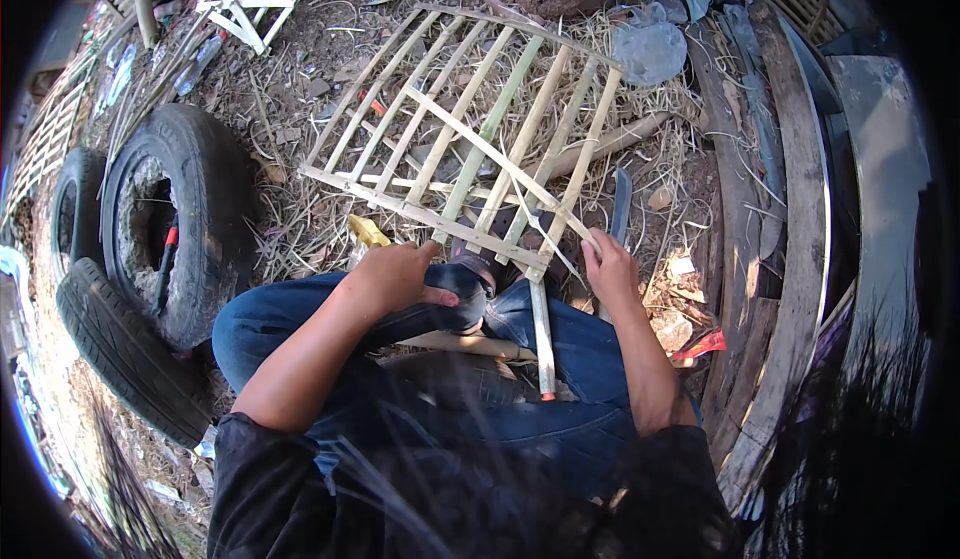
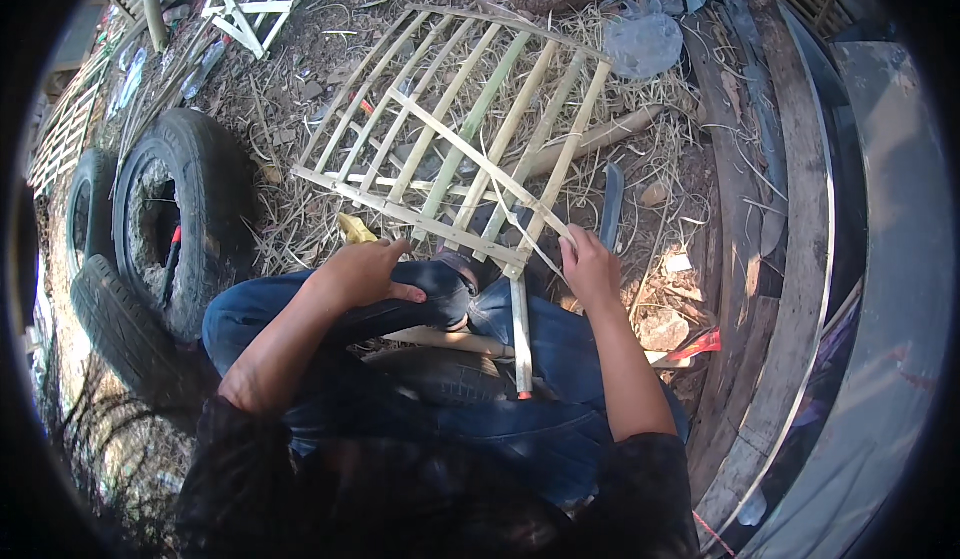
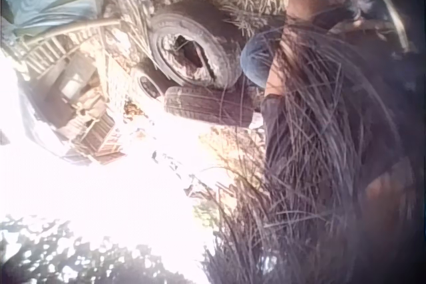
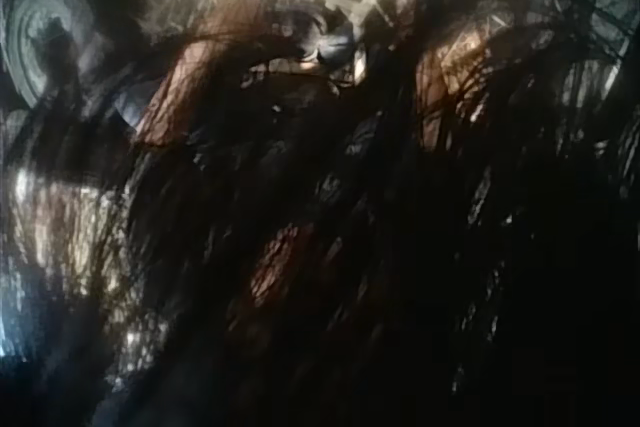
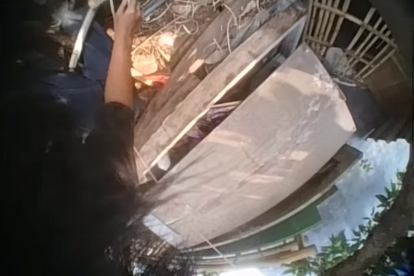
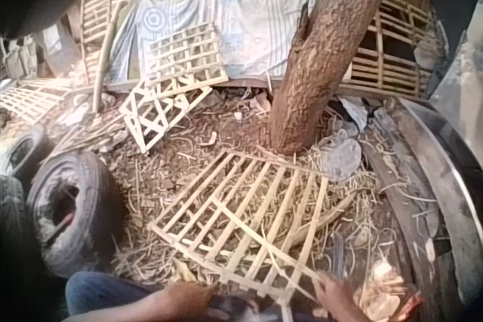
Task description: The person shaves thin strips of wood using a large blade and then hammers a wood slat into a lattice frame to assemble a bamboo-style gate.
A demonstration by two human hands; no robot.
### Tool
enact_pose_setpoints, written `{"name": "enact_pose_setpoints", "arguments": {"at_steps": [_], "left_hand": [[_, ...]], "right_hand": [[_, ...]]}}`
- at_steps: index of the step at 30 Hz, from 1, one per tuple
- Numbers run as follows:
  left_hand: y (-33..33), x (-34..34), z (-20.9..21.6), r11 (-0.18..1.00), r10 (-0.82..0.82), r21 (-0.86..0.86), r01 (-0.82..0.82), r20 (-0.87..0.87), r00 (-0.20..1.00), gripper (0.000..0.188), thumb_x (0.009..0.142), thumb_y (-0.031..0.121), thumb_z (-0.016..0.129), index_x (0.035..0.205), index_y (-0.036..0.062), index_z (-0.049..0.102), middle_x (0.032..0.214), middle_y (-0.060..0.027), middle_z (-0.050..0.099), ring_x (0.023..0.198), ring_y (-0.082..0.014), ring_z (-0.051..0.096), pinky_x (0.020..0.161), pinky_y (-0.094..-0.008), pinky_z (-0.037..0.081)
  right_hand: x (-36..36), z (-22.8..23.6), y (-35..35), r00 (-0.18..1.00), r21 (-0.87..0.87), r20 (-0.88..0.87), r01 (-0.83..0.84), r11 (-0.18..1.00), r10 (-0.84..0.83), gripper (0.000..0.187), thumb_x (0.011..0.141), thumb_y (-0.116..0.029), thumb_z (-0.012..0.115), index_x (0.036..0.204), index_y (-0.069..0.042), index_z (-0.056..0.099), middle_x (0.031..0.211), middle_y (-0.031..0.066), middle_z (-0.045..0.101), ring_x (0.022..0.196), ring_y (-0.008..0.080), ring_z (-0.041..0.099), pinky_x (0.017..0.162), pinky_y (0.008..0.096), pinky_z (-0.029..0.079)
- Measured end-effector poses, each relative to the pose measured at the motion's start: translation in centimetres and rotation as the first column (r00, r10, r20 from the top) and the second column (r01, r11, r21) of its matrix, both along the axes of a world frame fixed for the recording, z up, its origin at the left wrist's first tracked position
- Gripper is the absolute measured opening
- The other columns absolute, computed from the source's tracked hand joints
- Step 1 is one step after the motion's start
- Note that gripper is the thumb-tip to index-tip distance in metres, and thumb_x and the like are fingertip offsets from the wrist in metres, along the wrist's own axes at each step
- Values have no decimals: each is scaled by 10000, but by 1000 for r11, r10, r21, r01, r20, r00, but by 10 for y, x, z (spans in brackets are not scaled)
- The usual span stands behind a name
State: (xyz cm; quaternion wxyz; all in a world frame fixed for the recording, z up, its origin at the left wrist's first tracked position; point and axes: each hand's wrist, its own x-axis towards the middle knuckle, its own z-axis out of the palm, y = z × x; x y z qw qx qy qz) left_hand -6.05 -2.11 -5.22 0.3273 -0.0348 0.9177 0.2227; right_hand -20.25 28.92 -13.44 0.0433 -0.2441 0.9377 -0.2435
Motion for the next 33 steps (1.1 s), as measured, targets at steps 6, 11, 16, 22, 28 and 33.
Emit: {"name": "enact_pose_setpoints", "arguments": {"at_steps": [6, 11, 16, 22, 28, 33], "left_hand": [[-1, -1, -2, 1000, -5, -6, 5, 4, 1000, 830, 751, 680, 610, 1231, 13, 500, 1037, -234, 643, 995, -398, 626, 850, -479, 489], [-3, -3, -4, 1000, 5, -18, -5, 30, 1000, 833, 752, 689, 604, 1231, 16, 500, 1036, -237, 644, 982, -403, 629, 845, -480, 490], [-5, -6, -13, 1000, 15, 8, -15, 50, 999, 827, 762, 675, 607, 1238, 9, 492, 1056, -254, 631, 1000, -413, 618, 862, -483, 480], [-3, -4, -30, 1000, -2, 15, 4, -139, 990, 880, 734, 723, 588, 1217, -1, 458, 998, -222, 653, 965, -390, 638, 815, -476, 502], [-5, 0, -40, 1000, 0, 0, 0, -178, 984, 889, 733, 720, 594, 1235, 4, 435, 1015, -230, 646, 968, -381, 642, 820, -470, 503], [-2, -8, -33, 999, 25, 32, -20, -169, 985, 917, 736, 690, 615, 1286, -8, 390, 1076, -272, 610, 998, -428, 613, 852, -481, 489]], "right_hand": [[2, 6, -5, 998, 13, 61, -2, 1000, 1, 223, 900, -237, 603, 1059, -82, 623, 953, 129, 675, 822, 369, 649, 694, 446, 520], [2, 7, -7, 997, 41, 79, 23, 999, -26, 228, 897, -233, 605, 1064, -78, 623, 959, 140, 675, 845, 372, 646, 707, 450, 517], [1, 8, -7, 995, 40, 99, 31, 999, -35, 210, 898, -218, 601, 1049, -75, 621, 946, 151, 673, 855, 377, 641, 713, 451, 512], [1, 11, -6, 990, 55, 118, 77, 996, -83, 180, 897, -204, 593, 1022, -77, 616, 929, 152, 672, 850, 381, 637, 715, 451, 506], [-1, 8, -4, 982, 51, 143, 113, 992, -119, 183, 901, -216, 585, 1015, -76, 611, 932, 157, 671, 871, 387, 632, 734, 453, 503], [-2, 3, 1, 974, 62, 171, 141, 988, -149, 194, 902, -227, 583, 1020, -76, 609, 950, 164, 670, 892, 397, 625, 755, 460, 499]]}}
